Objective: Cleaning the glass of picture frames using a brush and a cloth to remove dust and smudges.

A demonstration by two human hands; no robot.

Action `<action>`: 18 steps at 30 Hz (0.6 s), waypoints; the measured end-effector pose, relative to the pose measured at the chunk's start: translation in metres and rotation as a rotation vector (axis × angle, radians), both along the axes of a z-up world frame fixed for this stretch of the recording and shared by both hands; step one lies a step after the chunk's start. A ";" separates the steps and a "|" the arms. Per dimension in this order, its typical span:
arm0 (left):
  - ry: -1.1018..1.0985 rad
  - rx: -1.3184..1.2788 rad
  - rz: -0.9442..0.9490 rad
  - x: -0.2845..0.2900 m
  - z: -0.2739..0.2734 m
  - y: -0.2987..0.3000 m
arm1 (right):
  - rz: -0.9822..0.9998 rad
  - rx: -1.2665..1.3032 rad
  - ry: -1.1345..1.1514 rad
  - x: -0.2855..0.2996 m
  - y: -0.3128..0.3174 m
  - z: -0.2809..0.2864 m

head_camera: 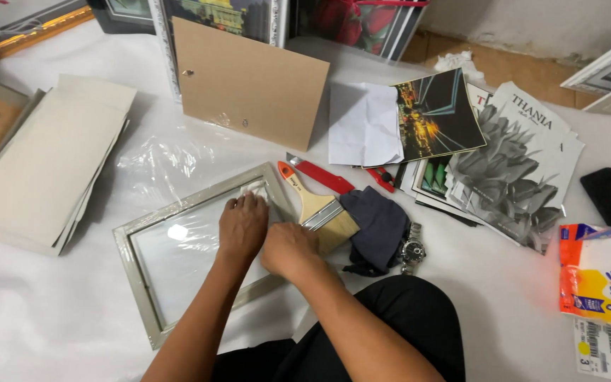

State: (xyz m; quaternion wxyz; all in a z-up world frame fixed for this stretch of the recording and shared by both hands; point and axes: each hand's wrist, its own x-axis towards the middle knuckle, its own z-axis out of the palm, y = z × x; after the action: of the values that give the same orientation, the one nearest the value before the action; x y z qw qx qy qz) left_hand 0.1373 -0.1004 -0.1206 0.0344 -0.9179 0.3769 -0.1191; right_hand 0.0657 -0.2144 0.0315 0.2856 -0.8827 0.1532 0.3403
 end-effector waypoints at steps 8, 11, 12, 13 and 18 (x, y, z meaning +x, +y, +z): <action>0.378 0.009 -0.191 -0.061 0.062 0.028 | -0.083 -0.016 -0.157 0.009 0.008 0.004; 0.418 -0.097 -0.258 -0.070 0.067 0.036 | -0.095 -0.058 -0.194 0.007 0.005 -0.003; 0.444 -0.036 -0.289 -0.071 0.070 0.037 | -0.090 -0.045 -0.167 0.007 0.003 0.000; 0.445 -0.035 -0.288 -0.070 0.064 0.034 | -0.090 -0.043 -0.167 0.006 -0.001 0.002; 0.541 0.499 0.130 -0.041 0.082 0.001 | -0.099 0.020 -0.127 0.004 -0.018 -0.021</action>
State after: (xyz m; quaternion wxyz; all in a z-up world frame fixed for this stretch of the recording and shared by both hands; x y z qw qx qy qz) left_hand 0.0959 -0.0998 -0.0386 0.1636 -0.9017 0.3306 0.2255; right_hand 0.0701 -0.2326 0.0106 0.3201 -0.8909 0.1749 0.2707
